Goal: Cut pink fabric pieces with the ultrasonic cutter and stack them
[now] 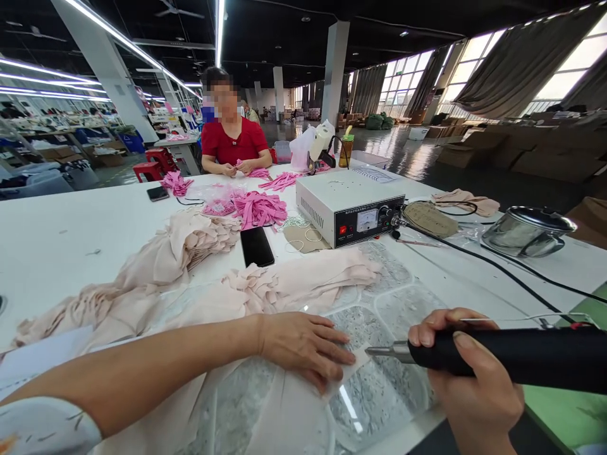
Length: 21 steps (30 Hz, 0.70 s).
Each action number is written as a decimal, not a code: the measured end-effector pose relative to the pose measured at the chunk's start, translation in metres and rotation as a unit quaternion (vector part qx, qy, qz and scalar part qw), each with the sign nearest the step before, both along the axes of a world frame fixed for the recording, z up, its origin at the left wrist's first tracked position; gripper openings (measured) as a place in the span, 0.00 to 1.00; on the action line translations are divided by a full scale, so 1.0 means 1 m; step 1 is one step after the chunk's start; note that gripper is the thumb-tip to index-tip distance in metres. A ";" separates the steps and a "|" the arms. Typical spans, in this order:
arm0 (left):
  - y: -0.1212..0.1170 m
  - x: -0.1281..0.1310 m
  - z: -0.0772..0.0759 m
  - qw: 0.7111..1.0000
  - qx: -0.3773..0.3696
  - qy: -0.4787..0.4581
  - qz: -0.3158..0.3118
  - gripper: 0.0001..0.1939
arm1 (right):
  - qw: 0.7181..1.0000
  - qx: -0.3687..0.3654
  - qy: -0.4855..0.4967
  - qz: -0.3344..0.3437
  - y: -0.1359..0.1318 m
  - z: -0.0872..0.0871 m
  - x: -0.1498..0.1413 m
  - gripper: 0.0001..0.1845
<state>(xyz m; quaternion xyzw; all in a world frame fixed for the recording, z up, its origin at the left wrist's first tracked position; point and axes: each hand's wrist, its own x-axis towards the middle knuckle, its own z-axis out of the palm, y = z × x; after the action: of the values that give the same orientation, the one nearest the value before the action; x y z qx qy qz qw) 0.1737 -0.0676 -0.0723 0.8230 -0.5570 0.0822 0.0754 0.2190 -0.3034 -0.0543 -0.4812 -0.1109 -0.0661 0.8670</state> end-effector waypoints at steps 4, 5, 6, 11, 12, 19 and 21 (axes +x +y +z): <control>-0.001 0.000 -0.001 1.000 -0.004 -0.013 -0.004 0.09 | 1.000 0.001 -0.007 0.000 -0.004 0.004 -0.004 0.06; -0.001 0.000 -0.001 1.000 -0.005 -0.011 -0.003 0.09 | 1.000 -0.001 -0.008 0.006 -0.006 0.005 -0.006 0.06; -0.001 0.000 -0.001 1.000 -0.009 -0.007 -0.001 0.09 | 1.000 -0.005 -0.010 0.014 -0.007 0.006 -0.009 0.06; -0.003 0.000 0.000 0.996 -0.022 0.075 0.033 0.07 | 0.998 -0.034 -0.025 0.040 -0.004 0.011 -0.021 0.09; -0.004 0.000 -0.001 0.995 -0.019 0.092 0.041 0.07 | 0.998 -0.037 -0.027 0.042 -0.003 0.011 -0.022 0.09; -0.002 0.000 -0.008 1.000 -0.017 0.009 0.014 0.08 | 0.998 -0.038 -0.018 0.045 0.003 0.009 -0.026 0.08; -0.002 0.000 -0.008 1.000 -0.009 -0.013 0.009 0.08 | 0.998 -0.042 -0.019 0.050 0.002 0.007 -0.025 0.07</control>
<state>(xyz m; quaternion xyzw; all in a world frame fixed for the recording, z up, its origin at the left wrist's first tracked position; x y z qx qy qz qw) 0.1740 -0.0698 -0.0802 0.8258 -0.5502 0.0989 0.0746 0.1937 -0.3010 -0.0477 -0.5099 -0.1537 -0.0271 0.8459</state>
